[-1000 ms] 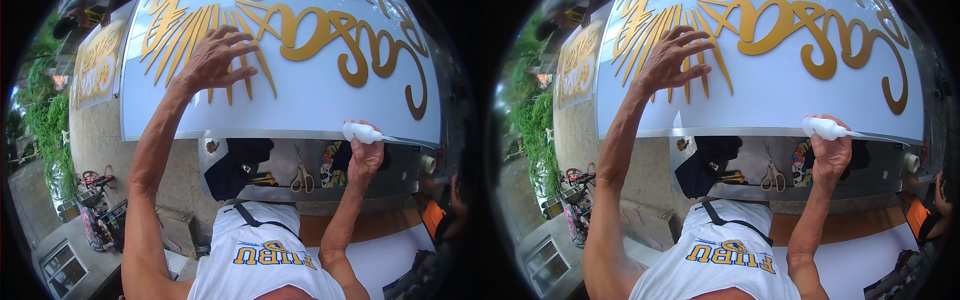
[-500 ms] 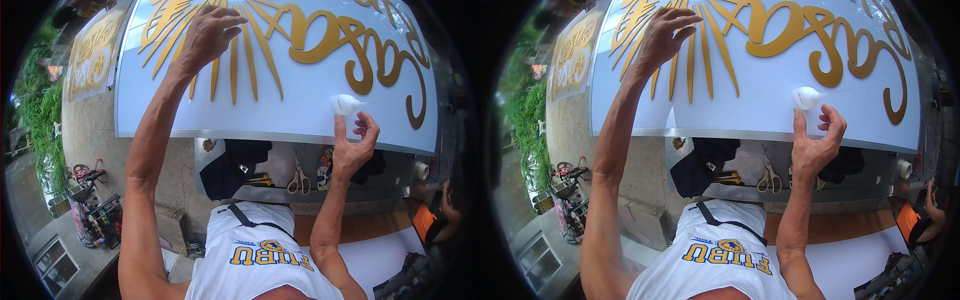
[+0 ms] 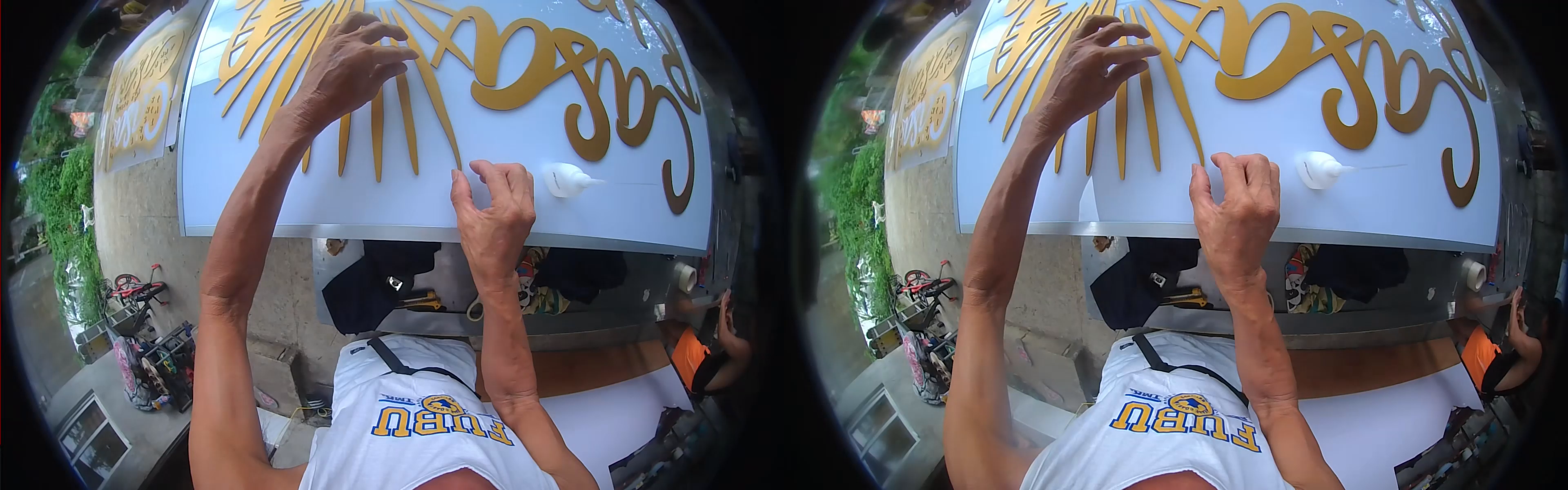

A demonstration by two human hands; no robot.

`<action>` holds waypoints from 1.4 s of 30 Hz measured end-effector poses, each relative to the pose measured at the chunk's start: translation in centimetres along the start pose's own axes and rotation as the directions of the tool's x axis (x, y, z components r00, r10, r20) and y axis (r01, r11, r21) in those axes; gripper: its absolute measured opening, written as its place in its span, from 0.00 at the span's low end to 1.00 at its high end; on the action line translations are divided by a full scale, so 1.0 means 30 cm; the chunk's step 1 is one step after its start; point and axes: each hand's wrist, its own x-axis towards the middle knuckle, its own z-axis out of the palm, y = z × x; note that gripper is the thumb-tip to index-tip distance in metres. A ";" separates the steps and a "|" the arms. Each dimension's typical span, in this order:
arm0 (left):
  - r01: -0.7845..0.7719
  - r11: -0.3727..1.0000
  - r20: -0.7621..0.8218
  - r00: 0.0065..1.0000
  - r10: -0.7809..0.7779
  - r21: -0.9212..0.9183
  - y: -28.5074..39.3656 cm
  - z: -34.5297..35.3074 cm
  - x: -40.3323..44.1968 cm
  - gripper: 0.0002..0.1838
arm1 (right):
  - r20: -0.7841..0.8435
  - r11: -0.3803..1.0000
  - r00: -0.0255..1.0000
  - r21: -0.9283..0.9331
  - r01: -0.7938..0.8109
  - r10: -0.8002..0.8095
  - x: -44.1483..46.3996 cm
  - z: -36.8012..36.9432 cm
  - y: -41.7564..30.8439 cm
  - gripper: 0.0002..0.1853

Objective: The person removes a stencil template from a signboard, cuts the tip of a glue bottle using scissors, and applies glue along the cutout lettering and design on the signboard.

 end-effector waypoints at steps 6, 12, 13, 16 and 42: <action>0.014 1.000 0.006 1.000 -0.014 0.003 0.006 0.009 -0.007 0.09 | -0.030 0.998 0.999 -0.064 -0.014 0.012 0.003 0.025 -0.003 0.11; 0.018 1.000 -0.004 1.000 -0.018 -0.018 0.011 0.008 -0.007 0.09 | -0.048 0.997 0.999 -0.079 -0.017 0.014 0.002 0.035 0.000 0.10; 0.017 1.000 -0.003 1.000 -0.017 -0.024 0.009 0.009 -0.008 0.09 | -0.053 0.997 0.999 -0.080 -0.011 0.006 0.003 0.035 0.000 0.10; 0.016 1.000 0.026 1.000 -0.016 0.011 0.001 0.019 -0.007 0.13 | -0.060 0.997 0.998 -0.079 -0.005 0.000 0.004 0.037 0.000 0.09; 0.020 0.999 0.076 0.997 -0.024 0.042 0.007 0.012 -0.005 0.29 | -0.050 0.997 0.999 -0.079 -0.005 0.001 0.005 0.037 -0.003 0.08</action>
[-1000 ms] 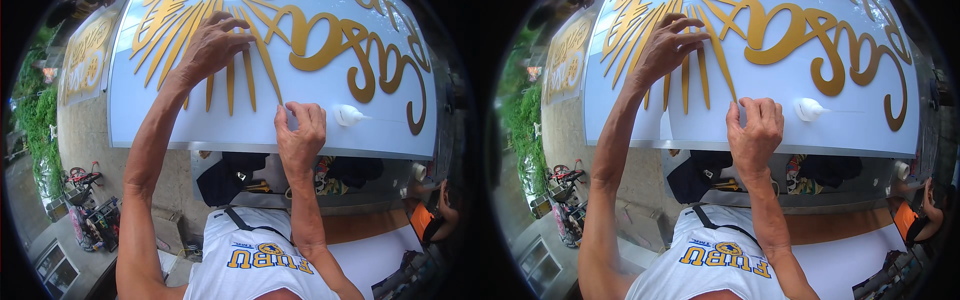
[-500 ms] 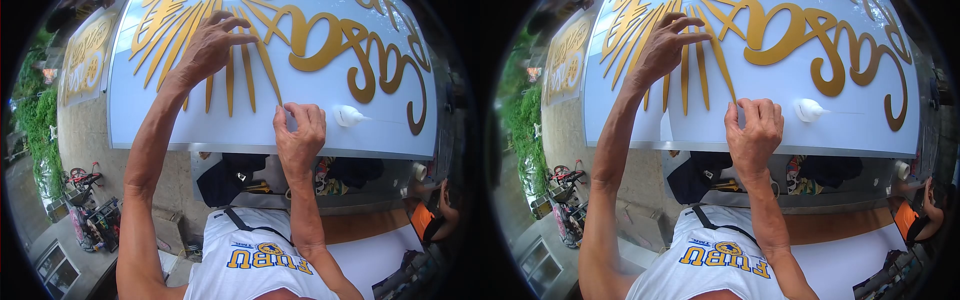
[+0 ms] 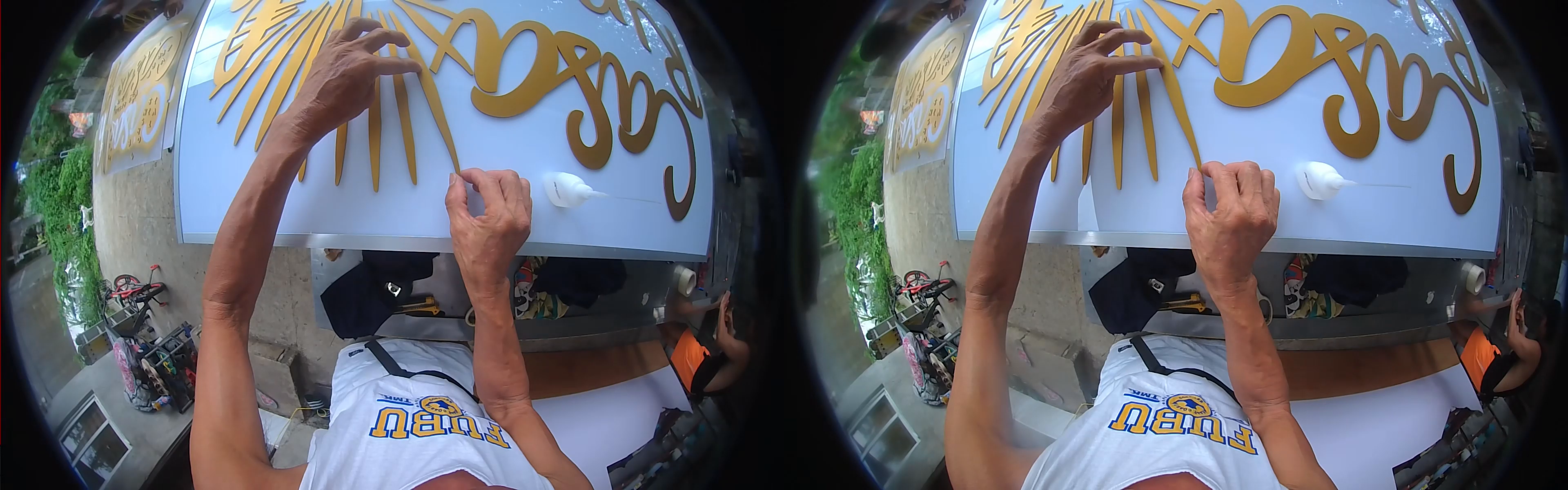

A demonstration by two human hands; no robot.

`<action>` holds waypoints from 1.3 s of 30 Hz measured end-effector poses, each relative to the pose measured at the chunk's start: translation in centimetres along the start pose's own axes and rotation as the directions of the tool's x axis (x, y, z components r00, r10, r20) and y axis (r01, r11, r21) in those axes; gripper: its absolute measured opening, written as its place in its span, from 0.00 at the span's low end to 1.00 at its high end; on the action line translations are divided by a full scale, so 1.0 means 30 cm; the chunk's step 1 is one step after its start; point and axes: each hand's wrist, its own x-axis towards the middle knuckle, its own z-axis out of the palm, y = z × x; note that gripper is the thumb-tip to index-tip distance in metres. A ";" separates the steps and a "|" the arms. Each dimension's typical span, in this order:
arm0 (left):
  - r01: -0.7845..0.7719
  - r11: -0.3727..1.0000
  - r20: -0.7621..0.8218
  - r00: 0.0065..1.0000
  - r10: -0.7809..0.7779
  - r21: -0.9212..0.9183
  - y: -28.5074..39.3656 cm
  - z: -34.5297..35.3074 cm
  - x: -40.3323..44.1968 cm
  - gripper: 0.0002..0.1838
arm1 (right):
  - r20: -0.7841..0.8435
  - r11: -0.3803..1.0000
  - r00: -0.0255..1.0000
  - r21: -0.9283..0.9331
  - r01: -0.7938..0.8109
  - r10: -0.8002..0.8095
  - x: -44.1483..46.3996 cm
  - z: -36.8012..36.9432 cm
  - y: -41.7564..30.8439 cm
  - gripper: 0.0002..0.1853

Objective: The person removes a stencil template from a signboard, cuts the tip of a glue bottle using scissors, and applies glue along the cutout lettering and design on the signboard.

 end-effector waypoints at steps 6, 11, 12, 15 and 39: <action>0.002 1.000 0.004 1.000 -0.002 -0.010 -0.001 0.002 -0.003 0.29 | 0.004 1.000 1.000 -0.004 0.004 -0.004 0.001 -0.002 -0.002 0.08; 0.011 1.000 0.006 1.000 -0.011 -0.011 0.005 -0.001 -0.004 0.29 | 0.013 1.000 1.000 0.008 0.002 -0.002 0.000 -0.004 -0.001 0.07; 0.010 1.000 0.006 1.000 -0.010 -0.011 0.006 -0.002 -0.004 0.29 | 0.013 1.000 1.000 0.008 0.002 -0.002 0.000 -0.004 0.000 0.07; 0.011 1.000 0.008 1.000 -0.011 -0.007 0.006 -0.004 -0.003 0.28 | 0.007 1.000 1.000 0.014 0.001 -0.001 -0.001 -0.002 0.003 0.07; 0.184 0.958 -0.073 0.976 -0.204 -0.221 -0.006 -0.214 -0.236 0.17 | -0.066 0.862 0.911 0.356 -0.360 0.408 -0.019 -0.280 0.227 0.30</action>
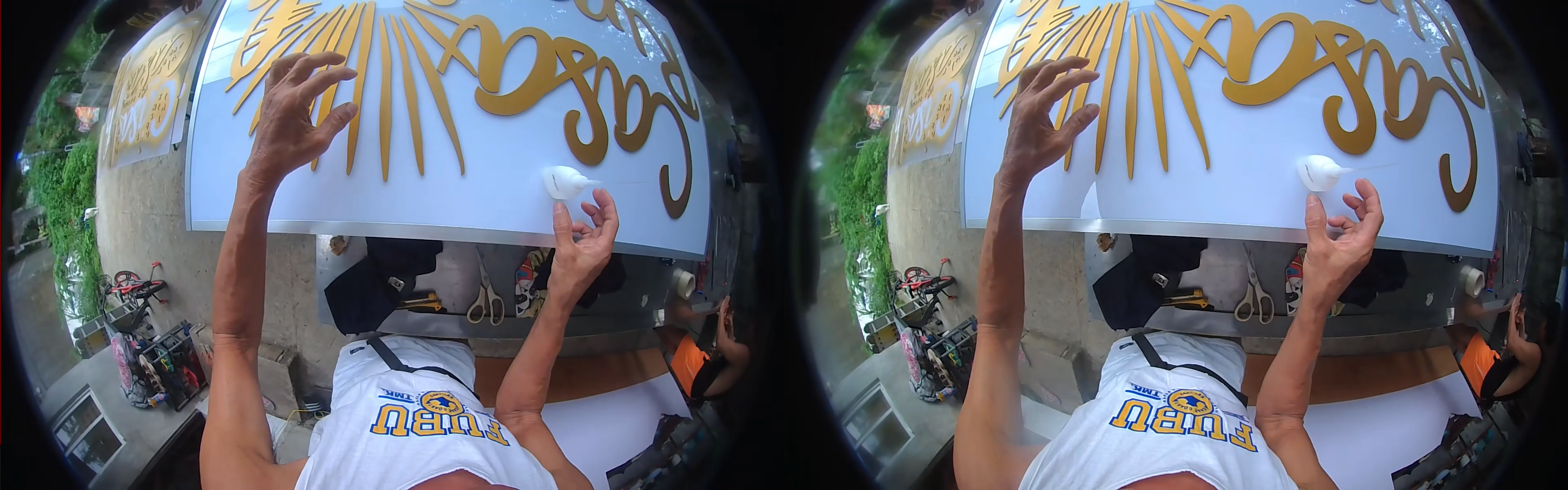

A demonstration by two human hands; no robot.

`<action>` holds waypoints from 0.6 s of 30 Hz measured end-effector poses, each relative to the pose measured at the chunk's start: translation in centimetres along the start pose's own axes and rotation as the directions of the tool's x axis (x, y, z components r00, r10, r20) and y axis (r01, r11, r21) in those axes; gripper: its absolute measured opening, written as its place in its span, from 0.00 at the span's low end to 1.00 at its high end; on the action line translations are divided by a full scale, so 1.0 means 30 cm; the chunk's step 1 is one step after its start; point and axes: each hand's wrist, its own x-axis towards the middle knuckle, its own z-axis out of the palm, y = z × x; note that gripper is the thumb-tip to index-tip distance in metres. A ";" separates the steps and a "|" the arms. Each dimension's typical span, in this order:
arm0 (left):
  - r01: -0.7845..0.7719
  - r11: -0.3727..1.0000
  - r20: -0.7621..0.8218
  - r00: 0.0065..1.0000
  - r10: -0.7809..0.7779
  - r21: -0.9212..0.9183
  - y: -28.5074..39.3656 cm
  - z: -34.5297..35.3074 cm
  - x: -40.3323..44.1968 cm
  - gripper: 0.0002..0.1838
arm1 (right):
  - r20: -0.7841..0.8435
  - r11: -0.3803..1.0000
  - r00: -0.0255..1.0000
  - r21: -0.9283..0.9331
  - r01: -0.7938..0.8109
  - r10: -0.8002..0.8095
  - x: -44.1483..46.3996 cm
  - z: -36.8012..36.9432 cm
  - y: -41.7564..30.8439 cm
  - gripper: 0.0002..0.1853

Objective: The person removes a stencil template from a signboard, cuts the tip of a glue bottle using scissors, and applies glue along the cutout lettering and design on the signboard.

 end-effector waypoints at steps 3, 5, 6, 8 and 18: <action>-0.007 1.000 0.052 0.999 0.007 0.001 0.015 -0.001 0.005 0.21 | 0.043 0.998 0.999 -0.064 -0.004 0.007 0.035 0.013 0.017 0.32; -0.028 1.000 0.094 0.995 0.026 0.014 0.021 0.014 0.024 0.25 | 0.064 0.996 0.997 -0.084 -0.026 0.032 0.046 0.018 0.015 0.31; -0.025 1.000 0.094 0.995 0.024 0.016 0.026 0.019 0.038 0.25 | 0.072 0.990 0.995 -0.124 -0.061 0.070 0.049 0.020 0.015 0.30; -0.086 0.991 0.114 0.991 0.074 0.100 0.043 0.031 0.069 0.24 | 0.081 0.982 0.991 -0.165 -0.095 0.110 0.053 0.019 0.026 0.29; -0.153 0.988 0.137 0.980 0.146 0.037 0.073 0.088 0.117 0.18 | 0.112 0.975 0.991 -0.216 -0.054 0.080 0.068 0.019 0.055 0.24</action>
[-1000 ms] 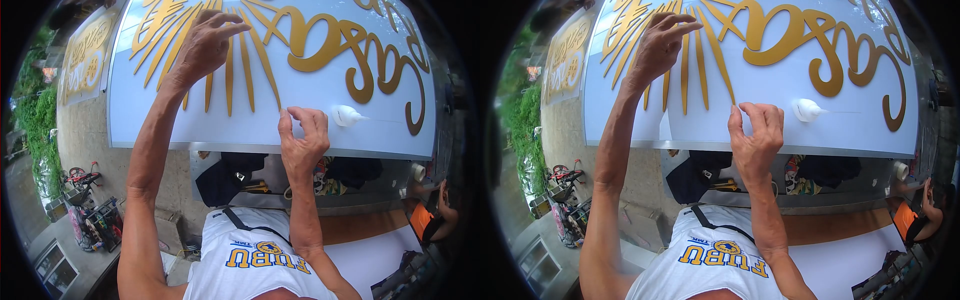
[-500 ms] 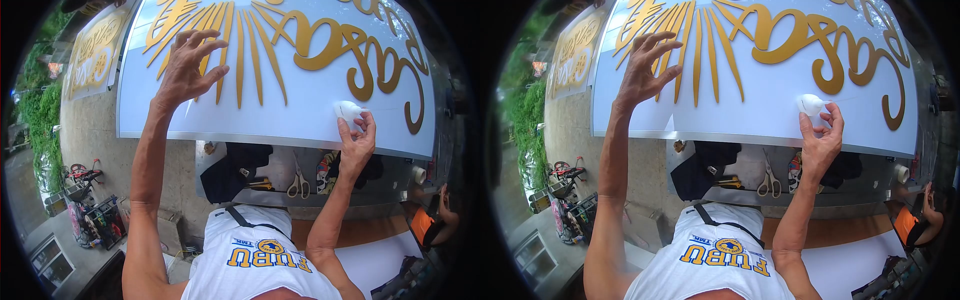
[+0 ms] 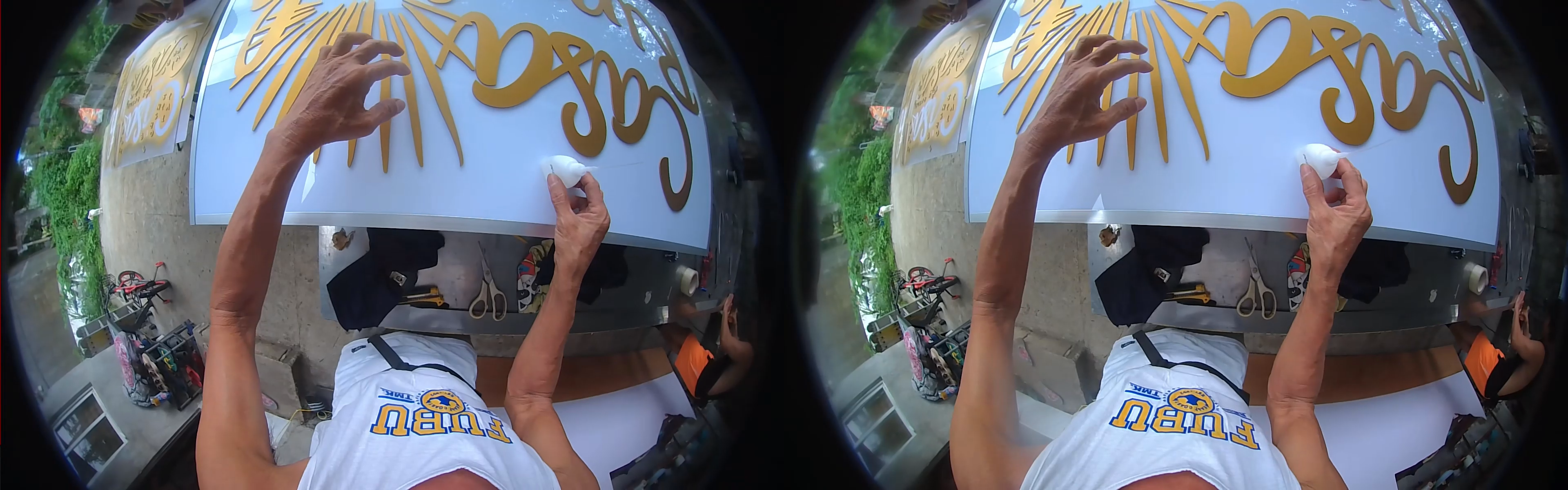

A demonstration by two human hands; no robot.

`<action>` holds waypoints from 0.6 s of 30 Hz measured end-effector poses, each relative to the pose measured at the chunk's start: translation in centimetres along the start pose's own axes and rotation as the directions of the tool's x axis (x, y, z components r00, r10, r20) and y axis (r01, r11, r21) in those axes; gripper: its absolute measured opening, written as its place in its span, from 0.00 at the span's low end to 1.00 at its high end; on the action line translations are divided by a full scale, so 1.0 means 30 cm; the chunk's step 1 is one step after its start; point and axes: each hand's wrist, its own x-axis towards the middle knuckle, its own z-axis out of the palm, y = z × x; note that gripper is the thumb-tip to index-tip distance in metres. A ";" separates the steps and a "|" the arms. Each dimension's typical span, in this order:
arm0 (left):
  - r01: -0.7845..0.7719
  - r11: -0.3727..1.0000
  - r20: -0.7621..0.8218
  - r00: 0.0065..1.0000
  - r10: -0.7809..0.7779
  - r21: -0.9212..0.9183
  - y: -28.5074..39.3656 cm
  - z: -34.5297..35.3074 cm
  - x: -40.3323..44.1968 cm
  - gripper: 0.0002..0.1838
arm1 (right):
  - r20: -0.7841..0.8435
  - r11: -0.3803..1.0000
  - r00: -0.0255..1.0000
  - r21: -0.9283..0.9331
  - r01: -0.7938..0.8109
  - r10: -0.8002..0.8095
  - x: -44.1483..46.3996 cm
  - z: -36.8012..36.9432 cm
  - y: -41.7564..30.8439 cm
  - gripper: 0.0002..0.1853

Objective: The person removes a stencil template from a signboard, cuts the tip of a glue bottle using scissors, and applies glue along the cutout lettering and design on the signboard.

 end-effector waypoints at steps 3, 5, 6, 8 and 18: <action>0.036 0.998 -0.004 0.999 -0.037 -0.045 -0.004 -0.006 -0.003 0.18 | 0.012 1.000 1.000 0.030 -0.001 0.000 0.001 -0.006 0.009 0.22; 0.052 0.996 -0.003 0.999 -0.052 -0.078 -0.014 -0.006 -0.024 0.19 | 0.026 0.997 1.000 0.080 -0.010 0.008 -0.006 -0.013 0.008 0.21; 0.066 0.992 -0.002 0.998 -0.067 -0.110 -0.015 -0.007 -0.033 0.19 | 0.030 0.989 0.999 0.144 0.028 -0.033 -0.011 -0.019 -0.001 0.20; 0.078 0.992 0.007 0.997 -0.077 -0.095 -0.012 -0.010 -0.061 0.19 | 0.032 0.976 0.997 0.208 0.066 -0.074 -0.023 -0.031 -0.021 0.19; 0.118 0.989 -0.012 0.993 -0.118 0.084 0.031 -0.010 -0.042 0.23 | 0.177 0.909 0.973 0.411 0.066 -0.151 -0.156 -0.058 -0.069 0.16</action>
